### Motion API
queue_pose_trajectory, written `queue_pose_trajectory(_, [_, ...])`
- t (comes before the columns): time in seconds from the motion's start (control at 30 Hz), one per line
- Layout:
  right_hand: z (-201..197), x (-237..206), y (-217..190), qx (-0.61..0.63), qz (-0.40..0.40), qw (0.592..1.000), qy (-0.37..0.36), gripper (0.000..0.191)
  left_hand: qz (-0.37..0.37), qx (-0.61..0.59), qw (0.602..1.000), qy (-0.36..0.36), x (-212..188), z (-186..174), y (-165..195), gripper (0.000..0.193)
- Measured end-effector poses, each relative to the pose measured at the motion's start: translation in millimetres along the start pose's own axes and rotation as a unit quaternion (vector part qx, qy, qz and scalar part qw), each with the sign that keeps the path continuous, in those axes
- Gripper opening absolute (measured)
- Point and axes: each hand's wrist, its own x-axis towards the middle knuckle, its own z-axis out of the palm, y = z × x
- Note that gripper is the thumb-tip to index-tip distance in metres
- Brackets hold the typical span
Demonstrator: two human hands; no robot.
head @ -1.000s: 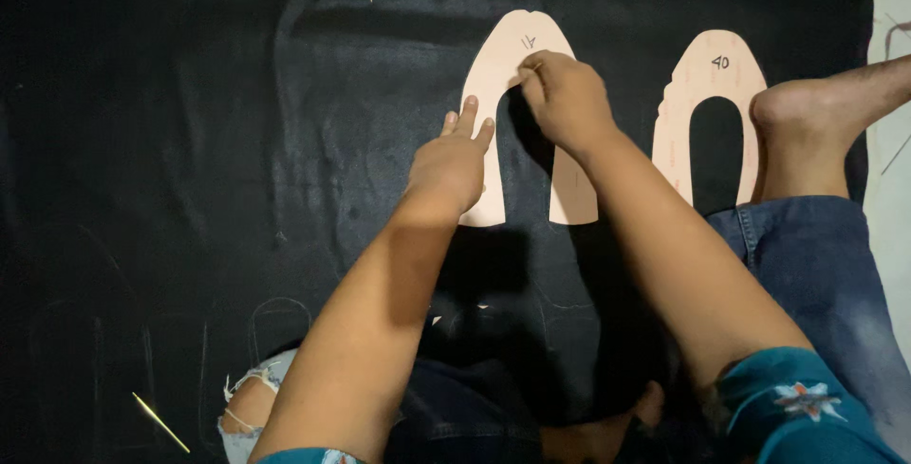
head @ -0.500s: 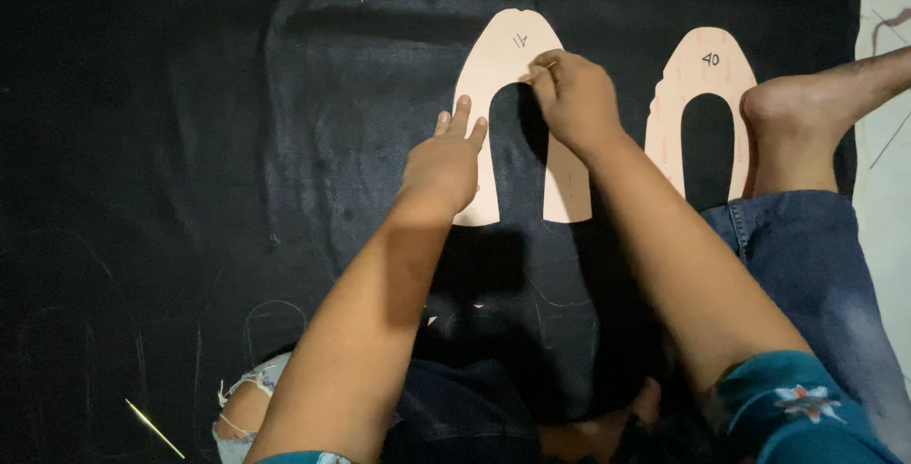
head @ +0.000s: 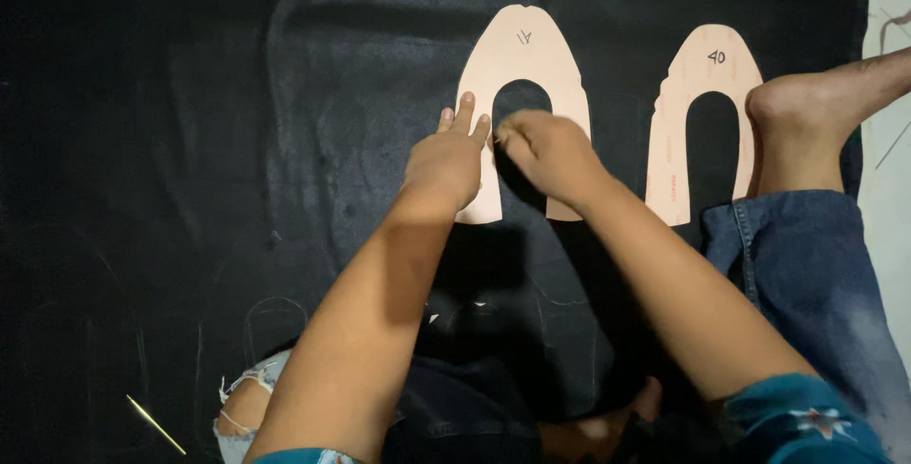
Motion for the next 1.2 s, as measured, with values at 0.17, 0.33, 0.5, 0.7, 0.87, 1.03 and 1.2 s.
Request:
queue_pose_trajectory(0.17, [0, 33, 11, 0.045, 0.053, 0.996, 0.053, 0.022, -0.024, 0.002, 0.999, -0.033, 0, -2, 1, 0.092])
queue_pose_trajectory(0.33, [3, 10, 7, 0.009, -0.031, 0.998, 0.052, 0.022, -0.013, 0.000, 1.000, -0.020, 1, -4, 1, 0.089])
queue_pose_trajectory(0.5, [6, -35, -2, 0.009, -0.006, 1.000, -0.004, 0.019, -0.008, 0.005, 0.999, -0.034, -1, -5, 1, 0.087])
queue_pose_trajectory(0.7, [6, 0, 9, 0.031, 0.025, 0.998, 0.050, 0.021, -0.008, 0.027, 0.998, -0.057, -3, -10, 4, 0.086])
queue_pose_trajectory(0.87, [9, 6, 5, 0.021, 0.024, 0.998, 0.053, 0.021, -0.002, 0.014, 1.000, -0.021, -3, -6, 0, 0.087])
queue_pose_trajectory(1.03, [8, -61, -14, 0.017, -0.006, 1.000, -0.001, 0.017, -0.010, 0.017, 0.999, -0.042, 2, -2, 1, 0.087])
queue_pose_trajectory(1.2, [13, -56, -13, -0.003, -0.001, 1.000, 0.002, 0.016, 0.003, 0.025, 0.999, -0.026, 0, -3, -1, 0.087])
